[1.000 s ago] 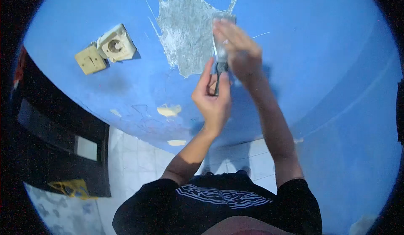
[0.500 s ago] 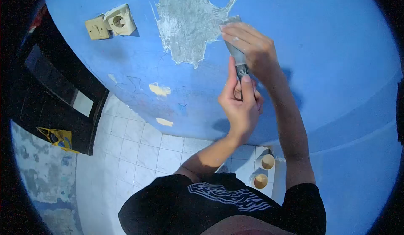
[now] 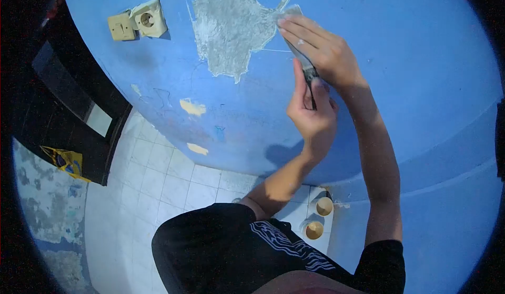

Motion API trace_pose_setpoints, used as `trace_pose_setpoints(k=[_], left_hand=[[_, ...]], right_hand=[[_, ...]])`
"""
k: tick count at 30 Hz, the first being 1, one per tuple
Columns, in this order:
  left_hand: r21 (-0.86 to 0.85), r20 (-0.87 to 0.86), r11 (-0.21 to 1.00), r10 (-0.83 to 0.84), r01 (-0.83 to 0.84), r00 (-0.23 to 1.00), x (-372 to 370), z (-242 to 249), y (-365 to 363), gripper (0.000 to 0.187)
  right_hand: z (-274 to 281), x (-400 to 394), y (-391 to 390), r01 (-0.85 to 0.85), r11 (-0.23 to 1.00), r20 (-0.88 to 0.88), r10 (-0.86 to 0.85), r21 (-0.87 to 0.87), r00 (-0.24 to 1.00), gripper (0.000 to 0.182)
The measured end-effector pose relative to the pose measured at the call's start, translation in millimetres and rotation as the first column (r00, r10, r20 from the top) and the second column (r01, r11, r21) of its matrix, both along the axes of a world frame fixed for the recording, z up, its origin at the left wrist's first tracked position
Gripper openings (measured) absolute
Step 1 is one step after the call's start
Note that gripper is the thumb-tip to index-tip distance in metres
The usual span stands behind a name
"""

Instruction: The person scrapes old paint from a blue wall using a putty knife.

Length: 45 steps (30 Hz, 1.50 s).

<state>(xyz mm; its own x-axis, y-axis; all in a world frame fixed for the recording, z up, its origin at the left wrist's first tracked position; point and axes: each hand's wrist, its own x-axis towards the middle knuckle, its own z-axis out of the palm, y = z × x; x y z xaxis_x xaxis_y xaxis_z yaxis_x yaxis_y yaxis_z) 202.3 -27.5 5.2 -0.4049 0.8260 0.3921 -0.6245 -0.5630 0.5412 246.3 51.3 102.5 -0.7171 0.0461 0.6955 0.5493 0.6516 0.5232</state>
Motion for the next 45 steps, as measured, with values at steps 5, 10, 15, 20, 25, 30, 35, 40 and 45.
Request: trace_pose_setpoints(k=[5, 10, 15, 20, 25, 30, 35, 40, 45], left_hand=[[-0.049, 0.142, 0.971, -0.223, 0.232, 0.964, -15, 26, -23, 0.055], [0.009, 0.134, 0.985, -0.173, 0.174, 0.976, -1, 17, -5, 0.056], [0.024, 0.125, 0.995, -0.104, 0.101, 0.987, 21, 15, -14, 0.056], [-0.023, 0.132, 0.995, -0.096, 0.100, 0.987, 12, 29, -2, 0.058], [0.003, 0.100, 0.993, -0.121, 0.121, 0.988, 14, 20, -10, 0.058], [-0.013, 0.110, 0.996, -0.087, 0.089, 0.990, 6, 30, 0, 0.060], [-0.018, 0.087, 0.996, -0.080, 0.082, 0.993, 10, 18, -4, 0.059], [0.026, 0.184, 0.992, -0.125, 0.123, 0.975, 6, 28, -3, 0.057], [-0.044, 0.010, 0.997, -0.055, 0.056, 0.998, -3, 16, 0, 0.056]], right_hand=[[7, 4, 6, -0.015, 0.998, 0.060, 0.018, -0.055, 0.998, 0.030], [10, 0, 17, -0.062, 0.997, 0.009, 0.062, -0.043, 0.998, 0.028], [1, 15, 21, -0.070, 0.996, 0.046, 0.073, -0.064, 0.996, 0.028], [22, 2, 22, -0.091, 0.995, 0.060, 0.094, -0.047, 0.994, 0.027], [10, 10, 19, -0.105, 0.992, 0.032, 0.107, -0.070, 0.994, 0.027], [25, -1, 27, -0.154, 0.986, 0.067, 0.158, -0.062, 0.985, 0.024], [9, 6, 27, -0.146, 0.989, 0.014, 0.146, 0.008, 0.989, 0.020], [23, -3, 28, -0.172, 0.984, 0.044, 0.174, -0.050, 0.984, 0.017], [10, -8, 29, -0.187, 0.982, -0.057, 0.187, 0.013, 0.981, 0.016]])
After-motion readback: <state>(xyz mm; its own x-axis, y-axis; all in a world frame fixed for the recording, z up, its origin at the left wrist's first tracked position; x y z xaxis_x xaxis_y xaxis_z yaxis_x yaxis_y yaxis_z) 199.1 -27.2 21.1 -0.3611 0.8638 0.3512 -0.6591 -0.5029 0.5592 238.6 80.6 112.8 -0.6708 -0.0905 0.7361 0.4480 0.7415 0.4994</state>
